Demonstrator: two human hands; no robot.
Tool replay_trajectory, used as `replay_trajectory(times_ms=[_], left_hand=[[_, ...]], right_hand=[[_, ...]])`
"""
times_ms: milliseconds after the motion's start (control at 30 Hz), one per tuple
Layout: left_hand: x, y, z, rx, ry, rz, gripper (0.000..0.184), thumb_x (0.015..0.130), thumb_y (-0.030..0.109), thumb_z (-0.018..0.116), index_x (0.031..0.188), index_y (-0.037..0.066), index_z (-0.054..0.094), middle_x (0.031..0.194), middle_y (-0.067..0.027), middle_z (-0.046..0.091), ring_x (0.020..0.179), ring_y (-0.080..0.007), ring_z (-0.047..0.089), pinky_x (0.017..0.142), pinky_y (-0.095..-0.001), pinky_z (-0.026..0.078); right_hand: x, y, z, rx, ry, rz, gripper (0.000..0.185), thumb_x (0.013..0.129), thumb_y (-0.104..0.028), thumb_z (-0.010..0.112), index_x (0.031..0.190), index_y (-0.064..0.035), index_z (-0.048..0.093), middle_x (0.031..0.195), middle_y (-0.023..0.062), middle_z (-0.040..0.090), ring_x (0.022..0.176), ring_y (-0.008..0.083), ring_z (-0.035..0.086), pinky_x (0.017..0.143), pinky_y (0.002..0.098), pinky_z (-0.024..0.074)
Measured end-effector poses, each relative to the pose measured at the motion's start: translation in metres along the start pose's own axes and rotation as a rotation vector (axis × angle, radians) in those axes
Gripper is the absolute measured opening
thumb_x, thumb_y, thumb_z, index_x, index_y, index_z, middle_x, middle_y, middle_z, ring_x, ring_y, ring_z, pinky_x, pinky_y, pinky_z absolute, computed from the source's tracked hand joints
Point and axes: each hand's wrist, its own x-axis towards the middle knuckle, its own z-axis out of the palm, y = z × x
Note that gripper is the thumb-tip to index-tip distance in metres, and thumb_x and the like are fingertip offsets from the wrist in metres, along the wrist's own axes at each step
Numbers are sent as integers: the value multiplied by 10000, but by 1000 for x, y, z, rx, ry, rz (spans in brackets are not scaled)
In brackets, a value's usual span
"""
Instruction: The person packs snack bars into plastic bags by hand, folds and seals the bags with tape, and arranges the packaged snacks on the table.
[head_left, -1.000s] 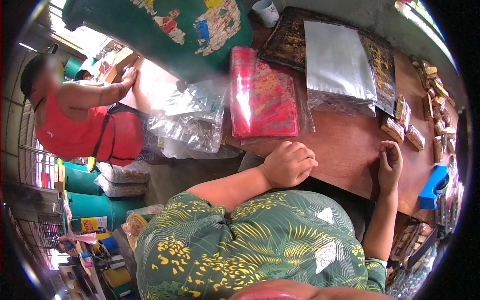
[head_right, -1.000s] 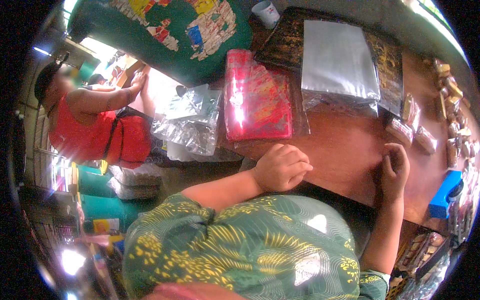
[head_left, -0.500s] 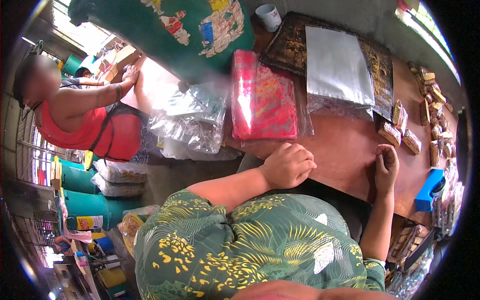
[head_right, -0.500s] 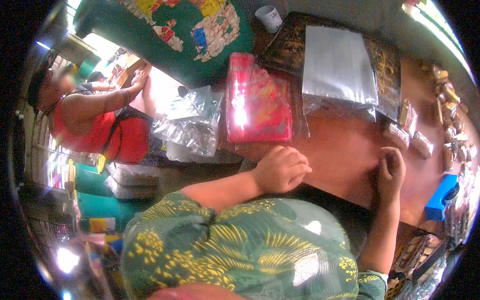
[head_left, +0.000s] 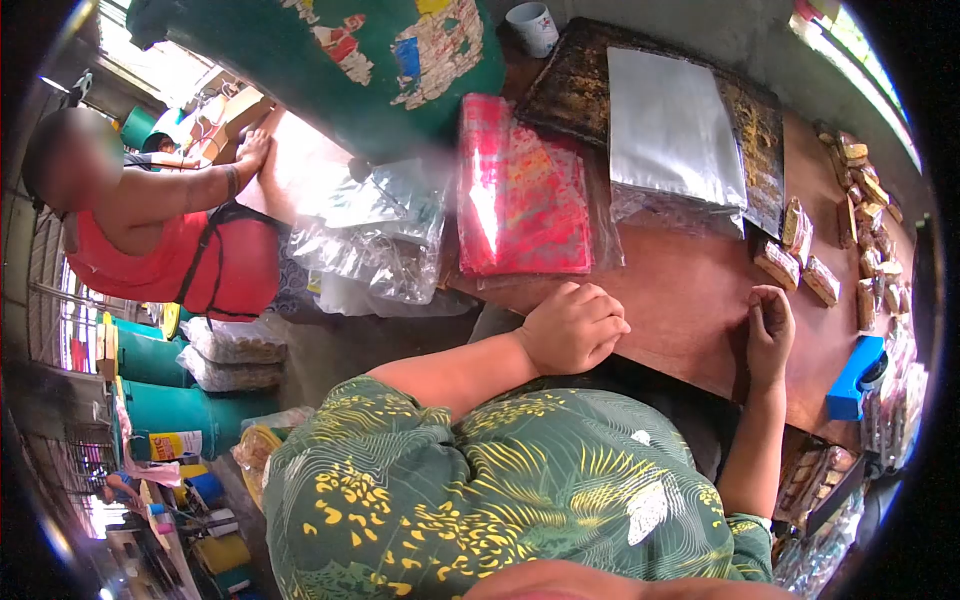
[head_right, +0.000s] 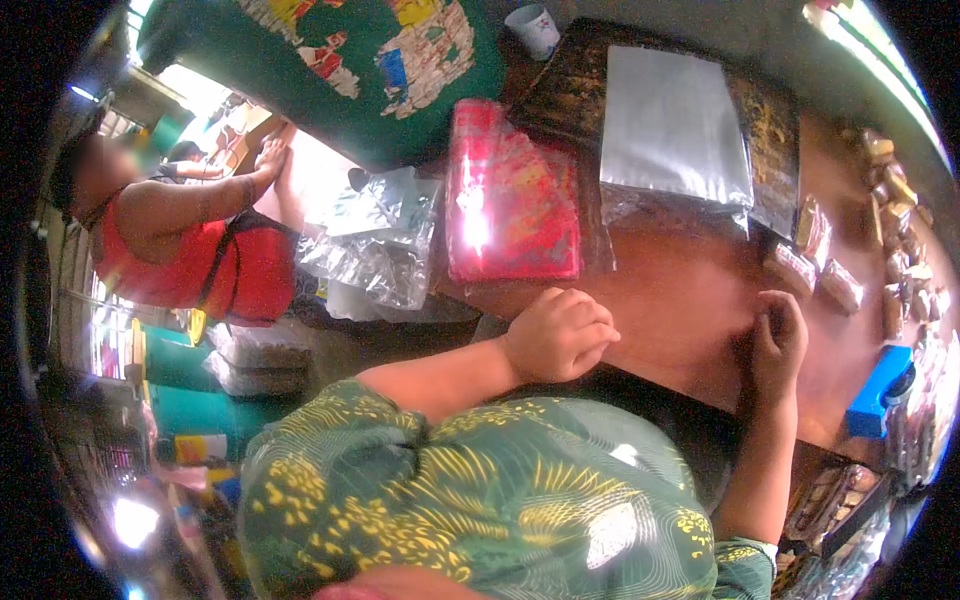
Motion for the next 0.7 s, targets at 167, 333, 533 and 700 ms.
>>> replay_trajectory(times_ms=[167, 333, 533, 700], left_hand=[[0, -1, -1, -3, -9, 0, 174, 828, 186, 722, 1000, 170, 703, 1034, 30, 655, 990, -203, 618, 848, -390, 481], [0, -2, 2, -5, 14, -7, 165, 839, 188, 725, 1002, 175, 708, 1035, 33, 659, 978, -200, 624, 837, -390, 484], [2, -1, -1, -13, -9, -14, 163, 836, 185, 726, 998, 174, 707, 1022, 32, 661, 971, -200, 624, 834, -382, 483], [1, 0, 0, -2, 17, -11, 169, 825, 189, 730, 992, 169, 708, 1021, 27, 660, 966, -204, 622, 822, -382, 479]], right_hand=[[1, 0, 0, 9, -6, -11, 133, 1002, 59, 553, 1085, -18, 623, 981, -13, 582, 936, 71, 539, 854, 207, 427], [0, -7, 1, 53, -8, 31, 148, 998, 65, 554, 1100, -17, 623, 986, -12, 584, 942, 73, 543, 857, 206, 428], [3, 2, -2, 8, -12, -14, 155, 996, 69, 555, 1108, -15, 622, 998, -10, 586, 947, 76, 549, 862, 205, 426], [-1, 1, 0, 32, 2, -7, 161, 992, 70, 556, 1112, -14, 623, 1012, -11, 592, 964, 70, 550, 872, 204, 428]])
